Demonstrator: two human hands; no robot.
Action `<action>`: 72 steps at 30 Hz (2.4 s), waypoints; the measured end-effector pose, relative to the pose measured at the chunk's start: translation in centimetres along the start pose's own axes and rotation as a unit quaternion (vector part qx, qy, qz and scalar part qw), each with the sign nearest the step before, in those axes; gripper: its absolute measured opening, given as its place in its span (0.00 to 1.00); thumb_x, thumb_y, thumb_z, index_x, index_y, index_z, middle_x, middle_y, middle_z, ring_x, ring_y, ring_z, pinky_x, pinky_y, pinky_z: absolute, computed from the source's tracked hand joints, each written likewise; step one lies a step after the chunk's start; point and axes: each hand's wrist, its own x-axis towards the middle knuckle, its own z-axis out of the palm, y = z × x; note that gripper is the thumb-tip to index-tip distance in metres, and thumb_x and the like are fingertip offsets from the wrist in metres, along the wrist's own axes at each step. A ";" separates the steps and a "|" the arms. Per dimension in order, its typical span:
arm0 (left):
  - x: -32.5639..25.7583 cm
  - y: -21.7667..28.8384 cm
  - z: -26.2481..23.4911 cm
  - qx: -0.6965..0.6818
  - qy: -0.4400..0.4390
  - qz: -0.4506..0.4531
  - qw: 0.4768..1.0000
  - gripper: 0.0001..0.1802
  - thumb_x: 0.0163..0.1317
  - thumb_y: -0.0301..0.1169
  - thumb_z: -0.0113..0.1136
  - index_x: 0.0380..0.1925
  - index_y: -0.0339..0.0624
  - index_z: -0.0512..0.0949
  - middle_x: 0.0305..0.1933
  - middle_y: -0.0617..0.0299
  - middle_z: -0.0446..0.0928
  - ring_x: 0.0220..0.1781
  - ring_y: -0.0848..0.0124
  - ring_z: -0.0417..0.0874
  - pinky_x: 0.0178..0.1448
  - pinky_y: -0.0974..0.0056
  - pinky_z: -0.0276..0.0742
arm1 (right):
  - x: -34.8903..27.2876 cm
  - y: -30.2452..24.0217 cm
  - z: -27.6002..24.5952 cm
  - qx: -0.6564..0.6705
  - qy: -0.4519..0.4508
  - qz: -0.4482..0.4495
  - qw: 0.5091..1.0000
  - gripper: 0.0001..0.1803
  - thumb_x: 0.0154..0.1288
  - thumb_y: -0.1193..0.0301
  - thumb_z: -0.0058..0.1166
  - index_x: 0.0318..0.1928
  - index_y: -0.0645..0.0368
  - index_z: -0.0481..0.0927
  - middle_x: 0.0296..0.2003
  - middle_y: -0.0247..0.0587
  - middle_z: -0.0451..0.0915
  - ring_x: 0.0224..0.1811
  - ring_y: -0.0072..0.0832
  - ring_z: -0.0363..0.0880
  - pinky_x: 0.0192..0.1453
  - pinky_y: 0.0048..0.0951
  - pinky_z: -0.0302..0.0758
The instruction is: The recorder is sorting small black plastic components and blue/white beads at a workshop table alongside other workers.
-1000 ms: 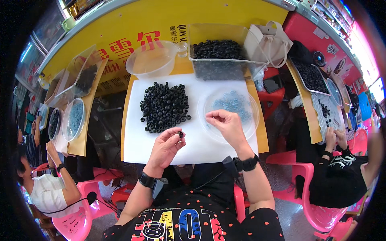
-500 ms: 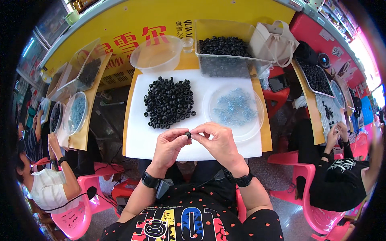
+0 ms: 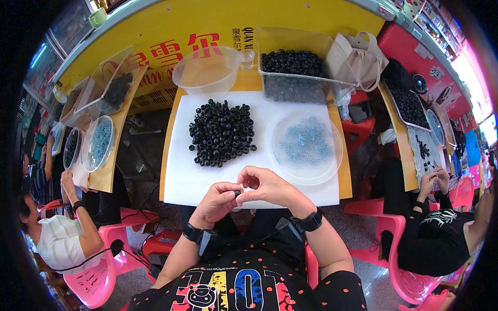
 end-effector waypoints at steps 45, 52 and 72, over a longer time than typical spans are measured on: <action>0.7 1.0 0.6 -0.147 0.123 0.102 0.976 0.11 0.70 0.26 0.60 0.51 0.39 0.77 0.45 0.58 0.82 0.44 0.71 0.85 0.52 0.66 0.87 | 2.0 0.5 0.4 0.072 0.193 -0.053 0.977 0.11 0.68 0.77 0.60 0.50 0.65 0.85 0.40 0.36 0.86 0.45 0.18 0.80 0.50 0.21 0.76; 0.8 0.7 1.7 -0.111 0.146 0.102 0.978 0.11 0.70 0.25 0.60 0.51 0.39 0.77 0.45 0.57 0.83 0.44 0.69 0.86 0.51 0.65 0.87 | -0.1 0.6 2.2 0.139 0.228 -0.075 0.961 0.10 0.66 0.79 0.62 0.47 0.67 0.85 0.42 0.44 0.87 0.42 0.21 0.84 0.49 0.22 0.79; 0.6 0.1 2.8 -0.074 0.133 0.099 0.983 0.09 0.68 0.25 0.62 0.48 0.39 0.80 0.44 0.57 0.84 0.45 0.70 0.86 0.52 0.65 0.86 | -0.8 1.2 3.3 0.070 0.276 -0.084 0.955 0.08 0.64 0.77 0.66 0.43 0.65 0.87 0.35 0.36 0.88 0.36 0.15 0.82 0.42 0.15 0.77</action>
